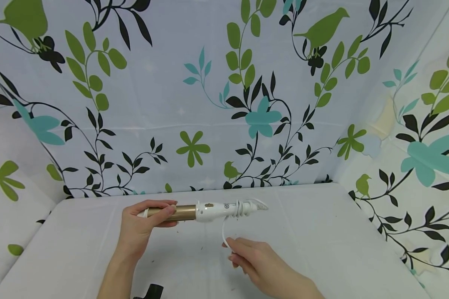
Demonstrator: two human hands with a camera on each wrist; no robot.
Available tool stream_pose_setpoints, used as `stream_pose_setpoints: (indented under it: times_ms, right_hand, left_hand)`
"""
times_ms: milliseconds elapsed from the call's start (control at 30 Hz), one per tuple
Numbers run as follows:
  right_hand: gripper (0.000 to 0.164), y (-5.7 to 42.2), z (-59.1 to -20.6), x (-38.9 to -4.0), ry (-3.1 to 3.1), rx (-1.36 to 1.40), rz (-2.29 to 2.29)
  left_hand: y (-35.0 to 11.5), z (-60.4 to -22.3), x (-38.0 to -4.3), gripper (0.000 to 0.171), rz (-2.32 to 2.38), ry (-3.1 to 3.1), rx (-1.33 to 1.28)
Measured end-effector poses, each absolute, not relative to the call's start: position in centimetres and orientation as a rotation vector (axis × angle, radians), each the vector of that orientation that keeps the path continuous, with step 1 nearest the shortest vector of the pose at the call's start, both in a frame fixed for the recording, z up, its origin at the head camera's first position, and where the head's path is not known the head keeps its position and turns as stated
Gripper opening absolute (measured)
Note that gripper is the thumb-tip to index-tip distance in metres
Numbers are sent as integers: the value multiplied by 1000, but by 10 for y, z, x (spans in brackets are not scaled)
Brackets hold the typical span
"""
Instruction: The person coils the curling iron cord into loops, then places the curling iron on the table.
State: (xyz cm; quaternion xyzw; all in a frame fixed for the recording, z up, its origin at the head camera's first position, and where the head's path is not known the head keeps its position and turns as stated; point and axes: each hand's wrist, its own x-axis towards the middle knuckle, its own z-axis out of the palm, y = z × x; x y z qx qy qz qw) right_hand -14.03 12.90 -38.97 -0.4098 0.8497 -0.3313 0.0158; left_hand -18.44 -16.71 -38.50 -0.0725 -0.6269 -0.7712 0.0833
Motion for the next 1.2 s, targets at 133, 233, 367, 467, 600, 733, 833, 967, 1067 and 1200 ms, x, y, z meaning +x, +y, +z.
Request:
stream_pose_setpoints:
  times_ms: [133, 233, 367, 467, 600, 733, 833, 967, 1067, 1200]
  right_hand:
    - [35, 128, -392, -140, 2726, -1407, -1076]
    - [38, 130, -392, -141, 2807, -1524, -1142]
    - [37, 134, -389, -143, 2857, -1653, -1154]
    - [27, 138, -386, -144, 2918, -1704, -1134]
    - [17, 142, -382, -146, 3025, -1724, -1165]
    - [16, 144, -377, -148, 3111, -1784, -1192]
    - [17, 146, -374, -150, 3180, -1810, -1182]
    - [23, 149, -371, -152, 3286, -1805, -1183]
    - [27, 151, -369, -153, 3355, -1797, -1200]
    - [28, 153, -366, -155, 3427, -1782, -1223]
  left_hand:
    - [-166, -387, -185, 21, -2302, -1900, -256]
    - [-165, -387, -185, 24, -2277, -1922, -247]
    - [-164, -386, -186, 28, -2266, -1960, -202]
    - [-164, -387, -186, 29, -2256, -1993, -191]
    - [-166, -389, -185, 28, -2221, -2023, -268]
    - [-168, -392, -185, 26, -2223, -2029, -352]
    - [-169, -392, -185, 25, -2234, -2035, -385]
    - [-169, -392, -183, 25, -2242, -2053, -404]
    - [-168, -390, -182, 26, -2256, -2071, -367]
    - [-167, -387, -180, 27, -2267, -2086, -318]
